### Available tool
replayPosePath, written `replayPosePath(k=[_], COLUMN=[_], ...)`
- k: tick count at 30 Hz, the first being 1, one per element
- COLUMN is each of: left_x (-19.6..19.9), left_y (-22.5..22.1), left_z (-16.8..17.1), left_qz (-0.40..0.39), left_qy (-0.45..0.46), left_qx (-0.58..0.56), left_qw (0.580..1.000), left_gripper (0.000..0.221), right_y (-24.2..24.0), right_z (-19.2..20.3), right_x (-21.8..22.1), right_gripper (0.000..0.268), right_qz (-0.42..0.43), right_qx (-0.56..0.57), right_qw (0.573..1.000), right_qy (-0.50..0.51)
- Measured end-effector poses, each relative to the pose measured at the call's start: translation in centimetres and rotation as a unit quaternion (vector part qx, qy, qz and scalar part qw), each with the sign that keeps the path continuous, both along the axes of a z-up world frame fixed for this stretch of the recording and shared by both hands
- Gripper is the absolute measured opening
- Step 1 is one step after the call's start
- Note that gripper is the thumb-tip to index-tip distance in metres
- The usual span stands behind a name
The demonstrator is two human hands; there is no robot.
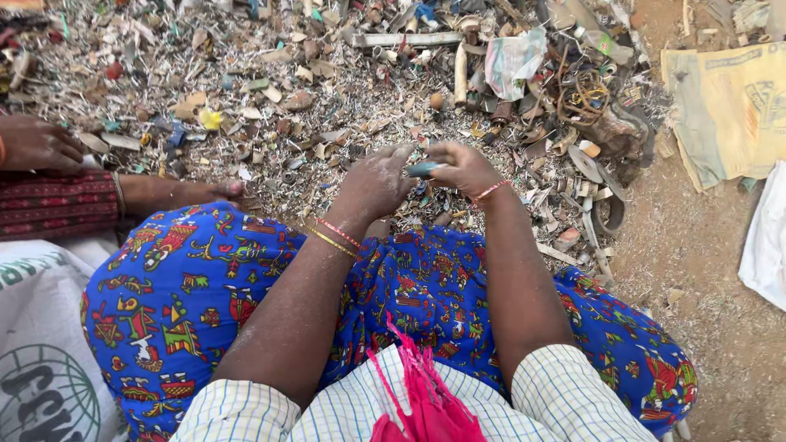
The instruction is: The person sorts through a large pile of mixed recycling waste by hand, picking out specific items like pieces of cardboard, plastic, and electronic components and placing them into bags.
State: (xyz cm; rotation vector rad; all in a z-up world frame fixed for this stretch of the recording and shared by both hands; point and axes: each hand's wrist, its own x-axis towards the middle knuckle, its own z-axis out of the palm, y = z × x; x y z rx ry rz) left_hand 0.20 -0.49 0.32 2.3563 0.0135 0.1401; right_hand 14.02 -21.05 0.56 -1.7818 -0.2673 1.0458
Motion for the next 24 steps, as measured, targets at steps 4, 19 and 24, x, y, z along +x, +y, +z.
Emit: replayPosePath(k=[4, 19, 24], left_x=[0.6, 2.0, 2.1], left_y=[0.0, 1.7, 1.7], left_z=[0.6, 4.1, 3.5], left_qz=[0.016, 0.249, 0.253], left_qy=[0.149, -0.068, -0.115], left_qx=[-0.028, -0.067, -0.044], left_qw=[0.988, 0.964, 0.96], left_gripper=[0.036, 0.039, 0.038], right_y=[2.0, 8.7, 5.5], right_z=[-0.7, -10.2, -11.7], right_x=[0.1, 0.6, -0.8], right_gripper=[0.041, 0.122, 0.085], right_qz=[-0.039, 0.27, 0.377], right_qx=[-0.017, -0.409, -0.36], right_qw=[0.999, 0.819, 0.779], right_qy=[0.006, -0.298, -0.35])
